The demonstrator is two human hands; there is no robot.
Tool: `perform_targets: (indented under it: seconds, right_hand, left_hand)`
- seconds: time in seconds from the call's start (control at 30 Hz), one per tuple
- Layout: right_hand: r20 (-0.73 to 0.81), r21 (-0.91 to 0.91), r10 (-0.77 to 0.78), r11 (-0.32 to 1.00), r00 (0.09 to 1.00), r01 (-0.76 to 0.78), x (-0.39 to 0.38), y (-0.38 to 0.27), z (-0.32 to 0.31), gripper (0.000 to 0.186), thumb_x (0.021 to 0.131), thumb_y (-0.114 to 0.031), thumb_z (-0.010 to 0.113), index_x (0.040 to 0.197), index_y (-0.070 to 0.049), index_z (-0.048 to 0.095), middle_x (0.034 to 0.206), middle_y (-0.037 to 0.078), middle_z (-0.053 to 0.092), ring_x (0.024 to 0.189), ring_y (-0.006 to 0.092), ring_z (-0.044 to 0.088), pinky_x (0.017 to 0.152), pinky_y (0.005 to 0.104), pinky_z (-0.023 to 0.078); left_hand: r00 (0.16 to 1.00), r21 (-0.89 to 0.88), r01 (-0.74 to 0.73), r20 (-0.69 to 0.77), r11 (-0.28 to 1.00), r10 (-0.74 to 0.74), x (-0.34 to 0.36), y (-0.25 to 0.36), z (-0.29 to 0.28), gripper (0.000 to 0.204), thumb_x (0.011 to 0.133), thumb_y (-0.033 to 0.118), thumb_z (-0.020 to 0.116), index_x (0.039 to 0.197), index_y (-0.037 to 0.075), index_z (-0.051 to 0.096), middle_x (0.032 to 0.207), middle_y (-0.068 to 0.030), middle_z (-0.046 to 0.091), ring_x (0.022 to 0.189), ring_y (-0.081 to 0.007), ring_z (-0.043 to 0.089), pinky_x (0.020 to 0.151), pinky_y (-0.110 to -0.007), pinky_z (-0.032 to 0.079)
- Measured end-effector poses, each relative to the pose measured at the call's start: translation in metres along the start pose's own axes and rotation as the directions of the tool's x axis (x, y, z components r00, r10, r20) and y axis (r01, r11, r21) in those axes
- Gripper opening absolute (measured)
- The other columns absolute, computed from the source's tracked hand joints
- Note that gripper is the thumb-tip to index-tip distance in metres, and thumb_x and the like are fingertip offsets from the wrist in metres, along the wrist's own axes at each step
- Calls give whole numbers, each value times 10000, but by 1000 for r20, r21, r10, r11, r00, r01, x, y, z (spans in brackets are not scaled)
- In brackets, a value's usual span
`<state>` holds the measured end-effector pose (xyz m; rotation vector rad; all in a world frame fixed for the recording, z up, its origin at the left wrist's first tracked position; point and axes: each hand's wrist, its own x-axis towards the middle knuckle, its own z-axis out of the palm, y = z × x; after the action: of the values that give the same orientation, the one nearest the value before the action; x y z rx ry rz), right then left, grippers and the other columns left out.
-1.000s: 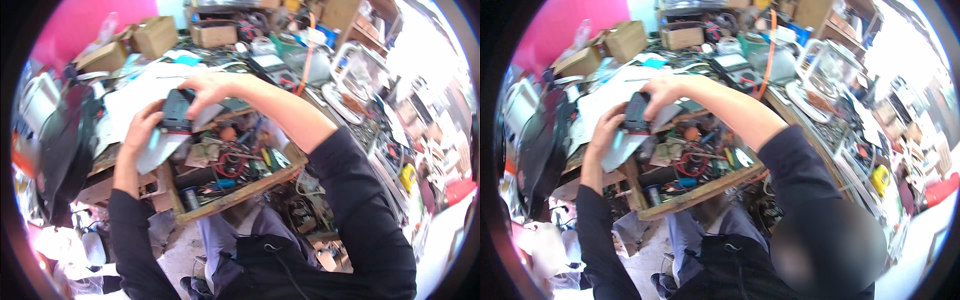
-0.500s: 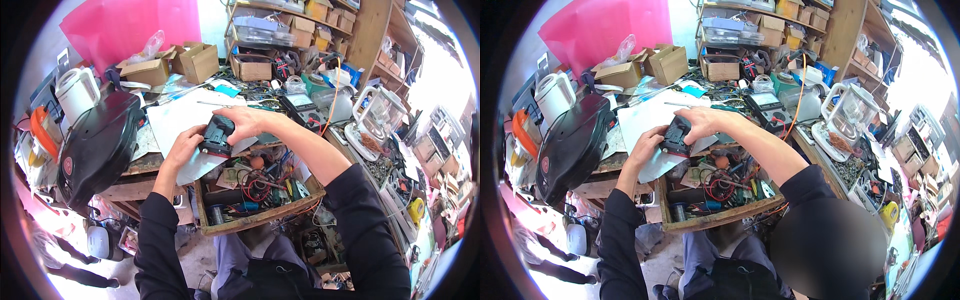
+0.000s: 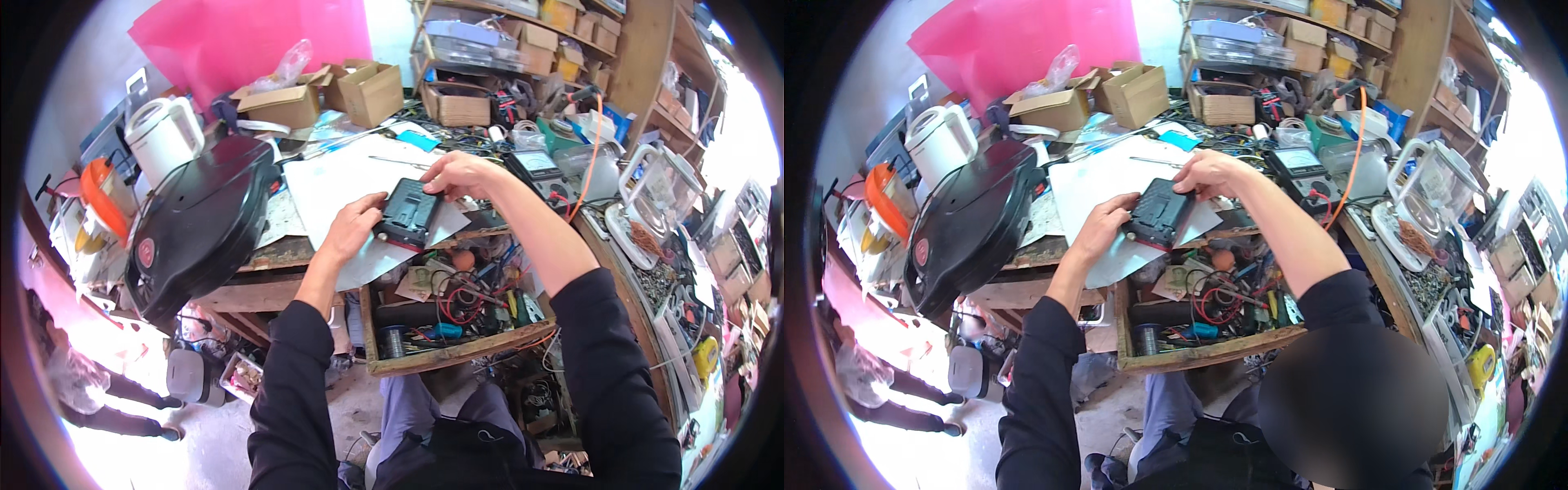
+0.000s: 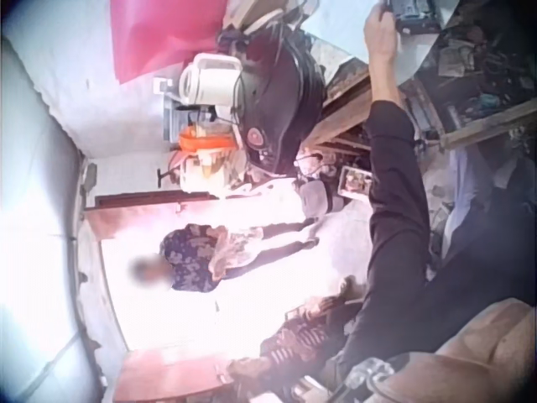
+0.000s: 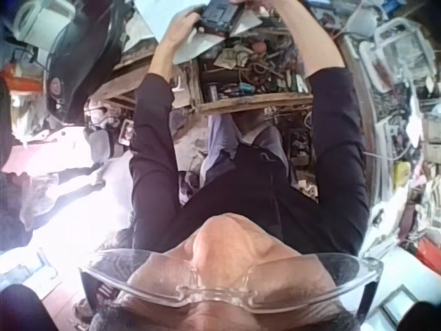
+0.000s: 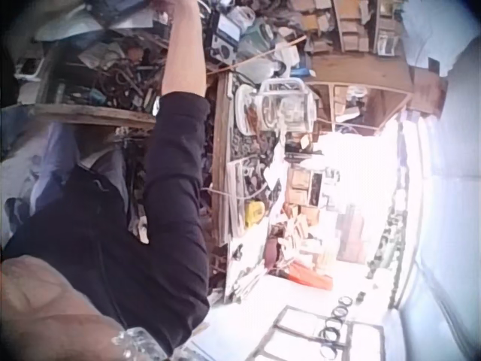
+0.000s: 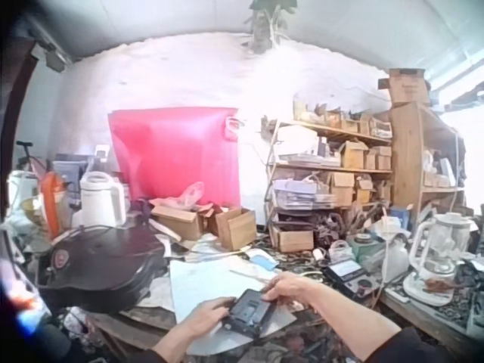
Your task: The person disassembles a red digital device, removes the battery pack, and uses a screwdriver to unscrew and separate the internal circuit board from the casing. The person then reassembles the device by placing the circuit board back into the casing and closing it.
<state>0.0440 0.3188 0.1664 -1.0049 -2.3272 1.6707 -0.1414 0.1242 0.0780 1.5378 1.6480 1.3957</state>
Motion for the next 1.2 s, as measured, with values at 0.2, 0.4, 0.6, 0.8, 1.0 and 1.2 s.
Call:
perform_targets:
  seconds: [0.2,0.4,0.6,0.8,1.0,1.2]
  right_hand:
    - [52,157,92,983,994,-100,18,13,-11,205,940,-94,772,1132,-30,745,923,23,693,726,145,625,646,314,562]
    - [-40,-89,-24,996,999,20,8,1,5,170,930,-118,768,1018,18,716,851,51,657,677,167,618,572,317,551]
    - [-64,-251,-82,966,995,64,-1,-7,12,230,950,-157,719,1048,51,701,851,89,656,648,190,617,509,341,542]
    - [-34,13,-17,1000,999,18,-1,18,-3,195,976,-158,714,959,35,690,803,91,644,681,165,621,513,334,517]
    - [73,-297,-439,847,895,440,-19,21,-10,820,816,-325,859,1490,19,541,1401,205,628,1220,280,639,1031,391,524]
    - [448,-648,-410,463,795,604,-18,-5,7,1037,610,-251,958,1504,-6,495,1485,210,559,1389,356,522,1185,419,412]
  left_hand:
    - [999,-37,-18,-36,999,16,1,0,6,551,923,158,535,1429,-53,599,1339,-214,697,1254,-272,651,1096,-337,462]
    - [996,61,8,-91,998,-2,-12,10,-2,731,895,404,685,1464,-38,560,1320,-256,691,1211,-339,671,1063,-394,492]
    - [981,628,-140,-18,766,194,-28,37,10,1234,640,650,872,1566,-13,398,1286,-252,633,1195,-393,592,1080,-481,420]
    - [973,568,-146,-63,810,220,-27,31,13,1129,663,467,860,1552,-47,391,1240,-253,628,1122,-396,594,1054,-464,446]
    - [978,504,-145,-59,851,201,-23,30,17,1131,659,436,849,1562,-48,371,1270,-278,611,1173,-429,595,1071,-468,462]
    - [986,480,-127,-34,868,163,-19,31,14,1186,632,432,858,1587,-42,339,1297,-275,621,1211,-431,593,1093,-464,455]
